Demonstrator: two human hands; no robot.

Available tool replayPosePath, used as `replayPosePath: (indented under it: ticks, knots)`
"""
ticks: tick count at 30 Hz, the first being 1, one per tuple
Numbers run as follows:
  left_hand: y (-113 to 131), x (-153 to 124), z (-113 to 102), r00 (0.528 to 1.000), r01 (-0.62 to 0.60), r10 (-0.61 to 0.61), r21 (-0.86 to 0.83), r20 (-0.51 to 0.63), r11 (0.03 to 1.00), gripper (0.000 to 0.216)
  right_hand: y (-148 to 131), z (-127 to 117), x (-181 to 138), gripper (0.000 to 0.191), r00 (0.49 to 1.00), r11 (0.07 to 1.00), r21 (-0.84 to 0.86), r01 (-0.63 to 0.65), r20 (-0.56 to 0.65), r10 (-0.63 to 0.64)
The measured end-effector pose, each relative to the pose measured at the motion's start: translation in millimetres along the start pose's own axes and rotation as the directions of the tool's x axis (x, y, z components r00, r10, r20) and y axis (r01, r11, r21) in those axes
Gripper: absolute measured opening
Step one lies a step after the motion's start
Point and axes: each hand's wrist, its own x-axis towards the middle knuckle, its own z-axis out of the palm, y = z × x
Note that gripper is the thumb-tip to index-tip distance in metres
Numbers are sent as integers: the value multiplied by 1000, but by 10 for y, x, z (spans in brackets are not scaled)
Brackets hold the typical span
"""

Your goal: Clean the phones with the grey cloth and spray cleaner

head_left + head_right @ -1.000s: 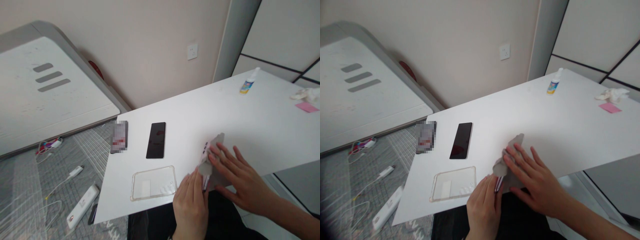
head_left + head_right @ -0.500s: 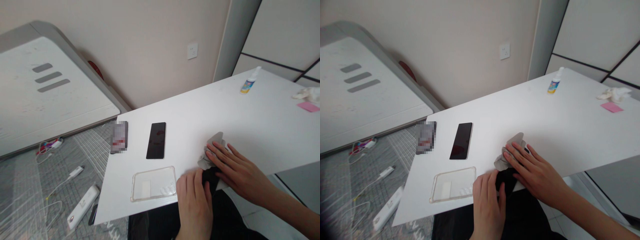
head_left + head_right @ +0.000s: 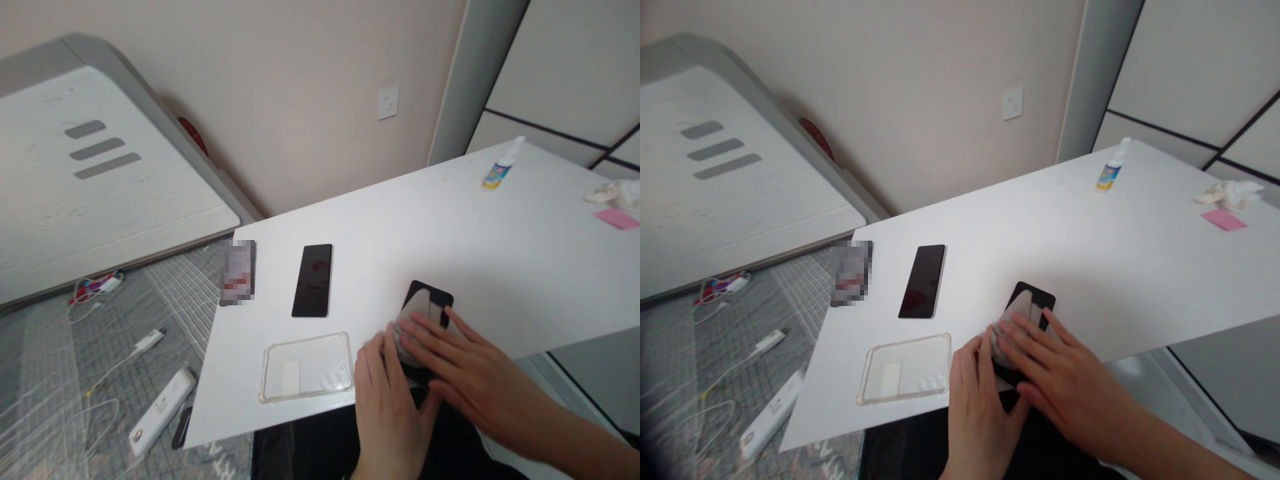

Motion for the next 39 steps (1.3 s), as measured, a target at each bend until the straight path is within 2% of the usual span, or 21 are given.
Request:
replayPosePath:
  ticks: [2, 3, 4, 7, 8, 12, 13, 17, 19, 22, 24, 27, 29, 31, 32, 34, 36, 37, 39]
  knots:
    - [-3, 5, -3, 1000, 10, -10, -9, -5, 1000, 97, 5, -61, -11, 56, 991, 990, 38, 132, 32, -134]
    - [-4, 9, -3, 1000, 16, -16, -15, -4, 1000, 99, 45, -71, -13, 55, 988, 988, 41, 151, 33, -152]
    - [-4, 12, 0, 1000, 21, -21, -23, -7, 1000, 99, 101, -66, -12, 54, 991, 991, 29, 128, 22, -129]
    - [-2, 16, 20, 999, 30, -31, -52, -24, 998, 97, 241, -3, 4, 54, 998, 998, -33, -54, -33, 53]
    - [-1, 16, 27, 999, 29, -31, -53, -32, 998, 97, 252, 16, 12, 55, 997, 997, -38, -70, -34, 69]
    - [2, 19, 36, 998, 18, -20, -39, -54, 999, 96, 227, 31, 42, 61, 991, 991, 33, 132, 19, -133]
    - [4, 23, 34, 998, 14, -16, -32, -60, 999, 95, 245, 31, 48, 59, 990, 990, 36, 140, 14, -140]
    - [15, 34, 31, 997, 28, -29, -10, -69, 1000, 93, 337, 45, 62, 56, 997, 998, -12, -61, -49, 60]
    - [16, 33, 37, 998, 36, -37, -16, -60, 999, 92, 300, 33, 58, 64, 999, 999, 28, -29, -37, 30]
    - [13, 32, 42, 997, 14, -15, -15, -69, 1000, 92, 243, 1, 37, 77, 991, 980, 148, 133, 9, -136]
    - [14, 35, 35, 997, 15, -15, -6, -73, 1000, 91, 280, 0, 19, 74, 996, 984, 151, 90, 3, -92]
    - [18, 43, 15, 999, 26, -26, -8, -48, 1000, 88, 330, 12, -16, 72, 994, 994, 57, -97, -41, 100]
    - [15, 45, 5, 999, 28, -28, -12, -35, 1000, 90, 291, -3, -55, 86, 998, 997, 51, -58, -31, 60]
    - [10, 48, 1, 999, 30, -31, -19, -29, 999, 94, 248, -35, -107, 98, 996, 992, 89, 85, 9, -86]
    - [8, 50, 0, 999, 32, -32, -20, -27, 999, 95, 248, -51, -136, 97, 991, 987, 98, 131, 17, -134]
    - [8, 55, 0, 999, 33, -33, -15, -25, 999, 96, 297, -66, -191, 85, 995, 993, 64, 97, 11, -98]
    - [11, 58, 0, 999, 35, -35, -1, -26, 999, 96, 350, -63, -233, 78, 999, 999, 17, -29, -19, 29]
    - [13, 58, 1, 999, 36, -36, 3, -27, 999, 96, 354, -58, -248, 81, 998, 998, 13, -60, -23, 60]
    - [12, 53, 3, 999, 34, -34, 0, -27, 999, 97, 310, -52, -262, 95, 1000, 999, 52, -10, 4, 10]
